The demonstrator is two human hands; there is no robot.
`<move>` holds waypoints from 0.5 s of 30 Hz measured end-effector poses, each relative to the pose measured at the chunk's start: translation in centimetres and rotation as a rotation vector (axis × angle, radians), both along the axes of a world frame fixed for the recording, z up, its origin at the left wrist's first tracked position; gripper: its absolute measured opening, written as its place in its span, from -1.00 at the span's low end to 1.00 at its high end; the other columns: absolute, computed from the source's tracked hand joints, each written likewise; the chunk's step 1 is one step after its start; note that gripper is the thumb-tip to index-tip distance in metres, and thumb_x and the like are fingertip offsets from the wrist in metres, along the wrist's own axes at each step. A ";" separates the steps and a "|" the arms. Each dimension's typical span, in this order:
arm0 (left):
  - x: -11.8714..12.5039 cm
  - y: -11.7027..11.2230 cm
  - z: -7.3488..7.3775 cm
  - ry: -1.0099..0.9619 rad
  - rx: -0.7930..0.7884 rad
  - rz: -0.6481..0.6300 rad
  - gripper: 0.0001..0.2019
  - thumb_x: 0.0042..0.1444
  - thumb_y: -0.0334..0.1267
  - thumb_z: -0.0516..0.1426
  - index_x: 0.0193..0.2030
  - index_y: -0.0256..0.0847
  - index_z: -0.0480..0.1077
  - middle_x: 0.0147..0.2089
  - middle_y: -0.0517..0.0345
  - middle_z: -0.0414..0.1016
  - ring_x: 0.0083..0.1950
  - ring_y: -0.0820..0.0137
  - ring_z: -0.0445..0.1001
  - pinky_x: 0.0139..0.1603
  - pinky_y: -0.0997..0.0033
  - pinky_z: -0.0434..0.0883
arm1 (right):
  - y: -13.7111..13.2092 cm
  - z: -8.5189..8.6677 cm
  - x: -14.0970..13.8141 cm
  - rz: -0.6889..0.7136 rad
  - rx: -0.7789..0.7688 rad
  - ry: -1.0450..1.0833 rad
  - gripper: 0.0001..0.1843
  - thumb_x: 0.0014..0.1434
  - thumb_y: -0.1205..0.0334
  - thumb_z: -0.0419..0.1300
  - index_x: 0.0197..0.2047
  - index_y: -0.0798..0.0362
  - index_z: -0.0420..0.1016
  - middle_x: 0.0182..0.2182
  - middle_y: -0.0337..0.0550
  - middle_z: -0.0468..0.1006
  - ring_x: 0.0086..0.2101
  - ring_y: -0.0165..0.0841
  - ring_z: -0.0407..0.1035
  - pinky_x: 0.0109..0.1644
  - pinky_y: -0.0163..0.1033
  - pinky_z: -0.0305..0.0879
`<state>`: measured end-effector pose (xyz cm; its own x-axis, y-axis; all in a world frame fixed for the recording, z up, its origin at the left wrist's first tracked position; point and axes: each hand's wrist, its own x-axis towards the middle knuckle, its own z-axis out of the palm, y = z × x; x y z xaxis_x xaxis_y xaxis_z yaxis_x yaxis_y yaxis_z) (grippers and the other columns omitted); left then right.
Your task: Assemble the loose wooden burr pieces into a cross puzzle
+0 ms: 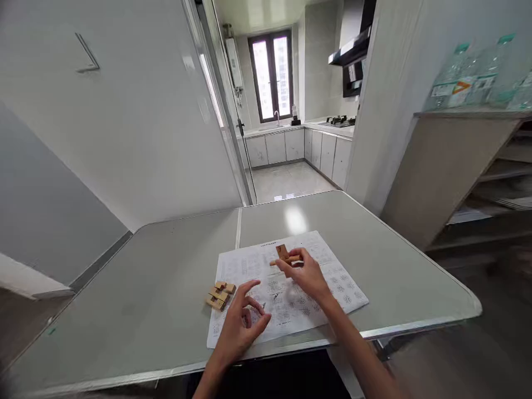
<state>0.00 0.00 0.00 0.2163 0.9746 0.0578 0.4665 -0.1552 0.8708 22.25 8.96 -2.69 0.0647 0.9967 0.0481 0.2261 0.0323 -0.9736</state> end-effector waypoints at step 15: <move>0.8 0.1 0.5 0.057 -0.025 -0.074 -0.64 0.23 -0.12 0.23 0.16 -0.04 0.43 0.08 0.14 0.56 -0.24 0.40 0.54 -0.31 0.43 0.38 | 5.6 -1.6 4.7 -0.275 0.165 -0.539 -0.42 0.04 -0.29 0.33 -0.09 -0.02 0.37 -0.09 -0.02 0.50 -0.02 -0.05 0.41 -0.09 -0.09 0.32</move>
<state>0.82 0.10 0.46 0.2902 0.9568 0.0193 0.5030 -0.1697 0.8475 26.94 14.59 -4.33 0.2419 0.9237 0.2972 0.7054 0.0429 -0.7075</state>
